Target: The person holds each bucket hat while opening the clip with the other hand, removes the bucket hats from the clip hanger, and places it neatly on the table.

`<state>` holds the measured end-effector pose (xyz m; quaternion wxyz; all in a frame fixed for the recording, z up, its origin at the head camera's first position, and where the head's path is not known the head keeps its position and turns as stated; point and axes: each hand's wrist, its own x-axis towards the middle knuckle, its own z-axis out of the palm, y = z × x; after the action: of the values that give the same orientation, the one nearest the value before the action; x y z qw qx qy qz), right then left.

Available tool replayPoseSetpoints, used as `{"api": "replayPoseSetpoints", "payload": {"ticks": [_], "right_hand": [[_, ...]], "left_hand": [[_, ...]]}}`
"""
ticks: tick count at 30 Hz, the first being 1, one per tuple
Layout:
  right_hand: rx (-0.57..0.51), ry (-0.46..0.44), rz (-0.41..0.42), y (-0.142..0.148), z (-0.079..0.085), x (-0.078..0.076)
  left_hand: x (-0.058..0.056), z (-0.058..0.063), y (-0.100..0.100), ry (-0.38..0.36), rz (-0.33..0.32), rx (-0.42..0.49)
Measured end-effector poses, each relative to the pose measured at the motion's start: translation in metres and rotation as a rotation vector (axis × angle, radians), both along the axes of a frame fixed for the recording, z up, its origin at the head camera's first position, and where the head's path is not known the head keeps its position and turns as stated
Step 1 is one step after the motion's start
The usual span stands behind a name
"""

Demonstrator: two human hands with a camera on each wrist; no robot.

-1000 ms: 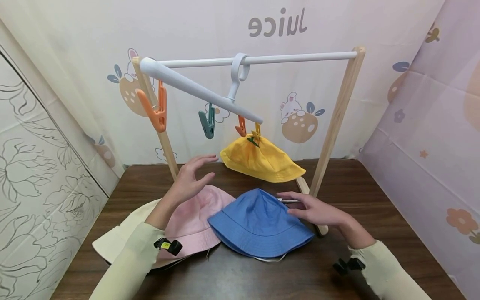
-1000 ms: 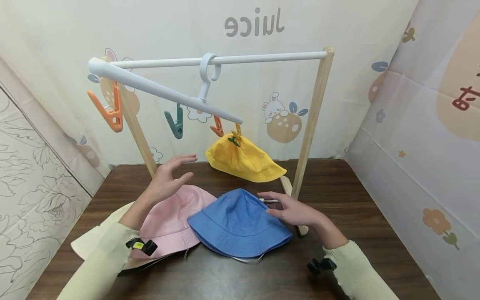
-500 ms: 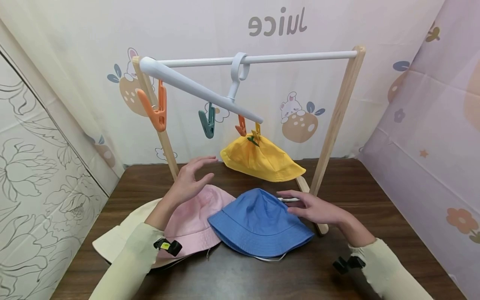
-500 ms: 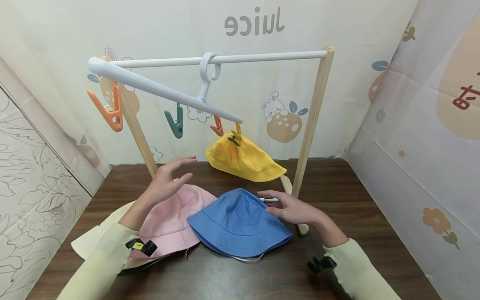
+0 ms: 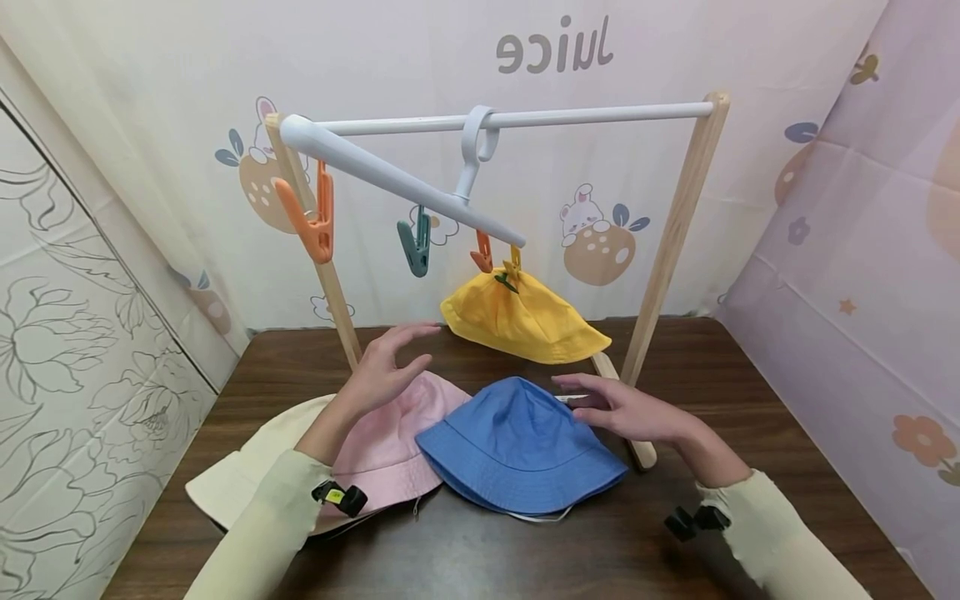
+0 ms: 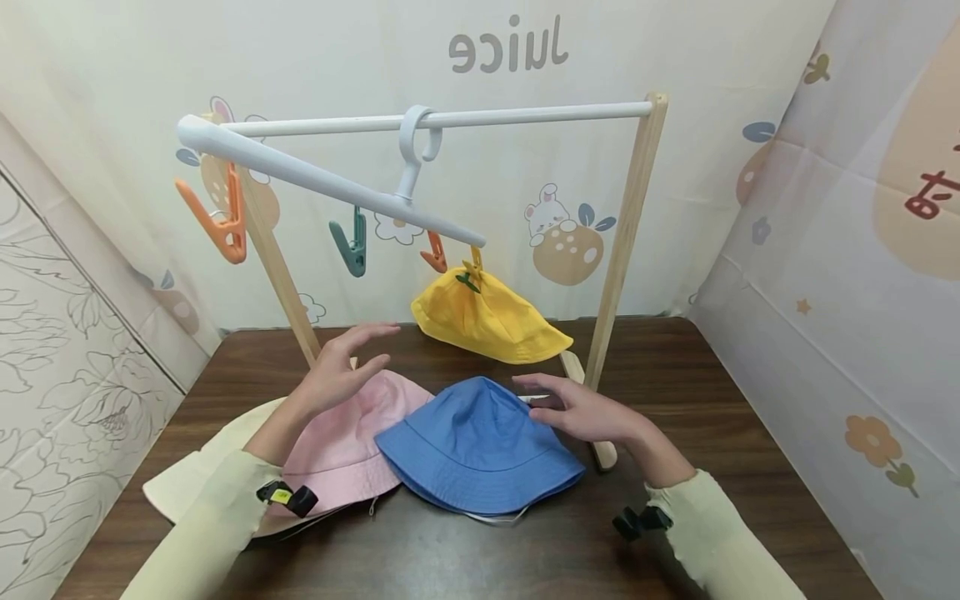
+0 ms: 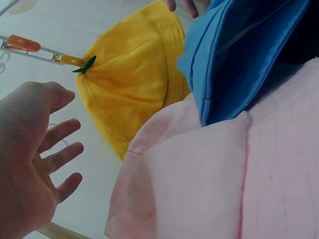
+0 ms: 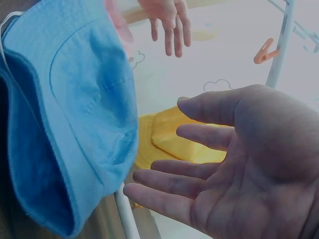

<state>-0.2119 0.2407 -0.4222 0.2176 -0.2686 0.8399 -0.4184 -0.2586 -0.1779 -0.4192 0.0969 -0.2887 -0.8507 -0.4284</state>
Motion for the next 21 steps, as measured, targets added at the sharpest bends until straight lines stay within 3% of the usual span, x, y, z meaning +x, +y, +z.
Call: {"api": "replayPoseSetpoints", "payload": {"ticks": [5, 14, 21], "right_hand": [[-0.010, -0.017, -0.009, -0.001, 0.003, -0.001], [-0.051, 0.139, -0.047, -0.002, 0.009, -0.005], [-0.073, 0.159, -0.074, -0.006, 0.020, -0.004]], "left_hand": [[0.001, -0.001, 0.002, -0.010, -0.008, 0.012], [0.001, -0.002, 0.005, -0.019, -0.010, 0.014], [0.000, -0.003, 0.009, -0.013, -0.005, 0.007]]}}
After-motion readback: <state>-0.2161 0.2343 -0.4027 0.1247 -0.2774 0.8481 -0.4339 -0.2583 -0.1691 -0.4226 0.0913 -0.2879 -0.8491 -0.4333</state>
